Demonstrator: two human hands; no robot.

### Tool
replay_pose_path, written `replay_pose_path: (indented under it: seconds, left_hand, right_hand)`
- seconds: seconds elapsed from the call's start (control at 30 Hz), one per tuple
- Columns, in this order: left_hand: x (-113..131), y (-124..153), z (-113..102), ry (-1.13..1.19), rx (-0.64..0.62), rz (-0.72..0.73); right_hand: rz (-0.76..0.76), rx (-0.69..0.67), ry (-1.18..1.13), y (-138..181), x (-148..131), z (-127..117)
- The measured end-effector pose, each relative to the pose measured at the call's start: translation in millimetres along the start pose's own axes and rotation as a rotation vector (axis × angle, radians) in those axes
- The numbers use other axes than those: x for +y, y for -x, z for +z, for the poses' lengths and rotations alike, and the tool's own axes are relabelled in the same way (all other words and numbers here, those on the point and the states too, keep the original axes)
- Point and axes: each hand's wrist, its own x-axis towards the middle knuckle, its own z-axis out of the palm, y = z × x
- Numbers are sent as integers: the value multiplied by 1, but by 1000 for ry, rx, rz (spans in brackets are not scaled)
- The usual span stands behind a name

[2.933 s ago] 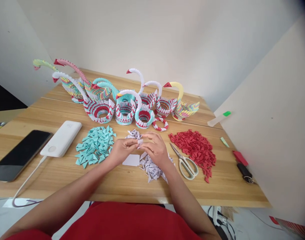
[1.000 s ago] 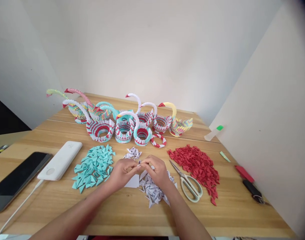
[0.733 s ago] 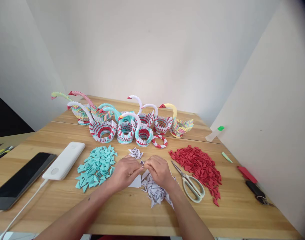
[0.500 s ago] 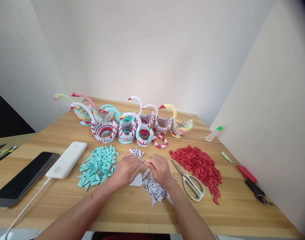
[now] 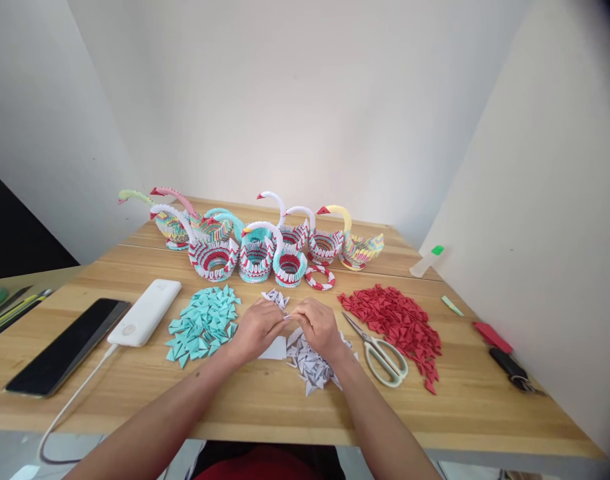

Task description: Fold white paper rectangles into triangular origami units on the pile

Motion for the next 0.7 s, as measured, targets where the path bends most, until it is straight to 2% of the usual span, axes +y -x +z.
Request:
replay_pose_path:
  seconds: [0.13,0.27,0.43,0.7]
  left_hand:
    - [-1,1,-3,36,-36,-7]
    - [-2,2,-5,65,-18,-26]
    - [-2,2,-6,76,15,-47]
    - [1,1,-7,104,17,-56]
  right_hand:
    - [-40,-28,2,0,2,-1]
    - [-58,-55,49,-2,1,-3]
    - [-58,-102,107,-3,1,-4]
    - [-15,-123,54,-1,3,-4]
